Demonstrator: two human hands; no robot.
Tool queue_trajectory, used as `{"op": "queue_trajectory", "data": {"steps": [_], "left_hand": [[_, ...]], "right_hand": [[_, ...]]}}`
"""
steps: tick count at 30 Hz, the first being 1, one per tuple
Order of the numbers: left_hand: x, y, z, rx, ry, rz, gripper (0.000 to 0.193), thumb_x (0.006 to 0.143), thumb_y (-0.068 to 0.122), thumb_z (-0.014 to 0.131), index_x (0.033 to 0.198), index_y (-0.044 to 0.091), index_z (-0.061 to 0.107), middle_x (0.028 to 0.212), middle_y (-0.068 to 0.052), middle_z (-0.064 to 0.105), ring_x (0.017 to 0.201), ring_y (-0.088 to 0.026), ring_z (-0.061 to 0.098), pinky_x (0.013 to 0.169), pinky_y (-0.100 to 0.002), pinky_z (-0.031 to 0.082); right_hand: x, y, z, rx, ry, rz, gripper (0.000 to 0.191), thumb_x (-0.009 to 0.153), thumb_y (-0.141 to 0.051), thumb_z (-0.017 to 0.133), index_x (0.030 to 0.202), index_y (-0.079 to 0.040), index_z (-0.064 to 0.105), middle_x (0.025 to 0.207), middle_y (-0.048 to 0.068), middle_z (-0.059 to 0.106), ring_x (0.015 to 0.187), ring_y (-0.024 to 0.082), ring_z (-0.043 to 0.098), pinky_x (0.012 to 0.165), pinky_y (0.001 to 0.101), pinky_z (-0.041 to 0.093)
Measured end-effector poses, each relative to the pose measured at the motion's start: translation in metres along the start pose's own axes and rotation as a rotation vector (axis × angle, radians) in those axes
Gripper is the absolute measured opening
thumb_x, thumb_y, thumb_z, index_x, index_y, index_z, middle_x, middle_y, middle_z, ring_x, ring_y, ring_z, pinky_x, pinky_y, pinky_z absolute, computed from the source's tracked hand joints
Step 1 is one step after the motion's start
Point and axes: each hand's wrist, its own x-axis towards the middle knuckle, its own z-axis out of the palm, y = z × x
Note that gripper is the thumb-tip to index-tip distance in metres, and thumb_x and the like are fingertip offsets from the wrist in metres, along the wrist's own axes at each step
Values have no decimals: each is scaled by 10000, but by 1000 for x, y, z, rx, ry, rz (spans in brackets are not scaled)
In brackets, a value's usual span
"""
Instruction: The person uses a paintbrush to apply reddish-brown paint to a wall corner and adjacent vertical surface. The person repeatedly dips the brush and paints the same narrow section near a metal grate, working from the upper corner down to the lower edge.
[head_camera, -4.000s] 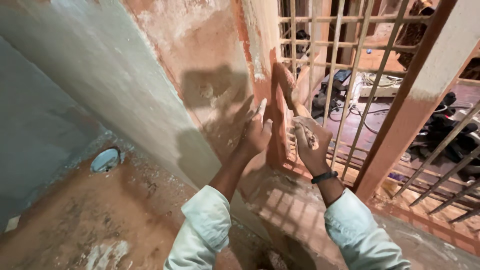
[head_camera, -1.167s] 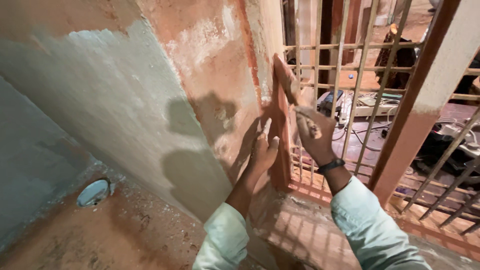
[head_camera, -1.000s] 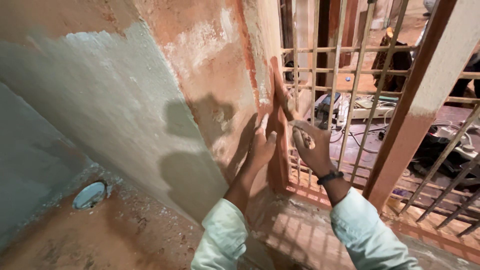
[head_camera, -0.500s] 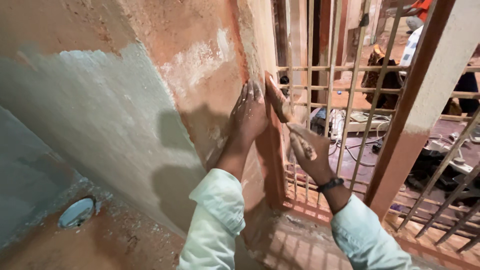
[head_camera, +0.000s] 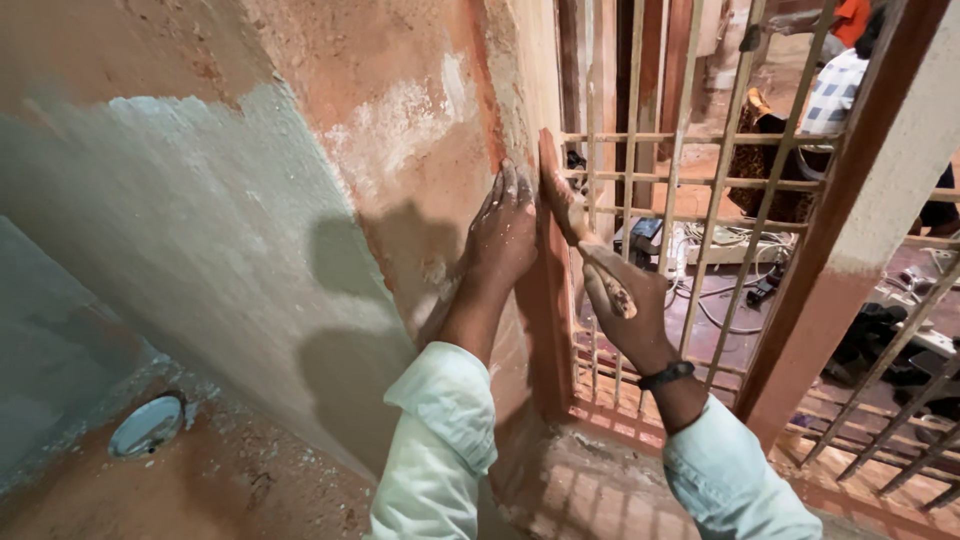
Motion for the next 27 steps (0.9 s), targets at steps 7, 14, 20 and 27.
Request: {"op": "queue_trajectory", "data": {"steps": [7, 14, 20, 27], "left_hand": [[6, -4, 0, 8, -31, 15, 696, 819, 49, 583, 1464, -132, 391, 1589, -365, 291, 1489, -433, 318, 1220, -408, 277], [5, -10, -14, -16, -91, 21, 587, 834, 39, 588, 1385, -98, 443, 1586, -301, 350, 1499, -415, 345, 1222, -417, 330], [3, -14, -24, -171, -47, -51, 685, 828, 8, 588, 1479, -85, 397, 1579, -332, 328, 1449, -411, 387, 1159, -425, 386], [3, -15, -39, -181, -107, -86, 682, 853, 44, 606, 1487, -67, 380, 1596, -316, 296, 1452, -395, 389, 1153, -430, 395]], "right_hand": [[-14, -10, -11, -34, 12, 87, 249, 959, -98, 705, 1203, -61, 736, 973, 145, 776, 770, 184, 768, 677, 296, 585], [-2, -8, 13, -53, 69, 108, 240, 958, -115, 709, 1189, -66, 751, 912, 128, 770, 679, 174, 737, 620, 302, 564], [-9, -13, 19, -100, 29, 17, 238, 942, -98, 712, 1174, -56, 749, 980, 149, 773, 755, 215, 766, 662, 322, 586], [-7, -21, 26, -87, 159, -77, 207, 971, -48, 698, 1175, -23, 728, 1097, 183, 753, 1004, 300, 769, 862, 354, 604]]}}
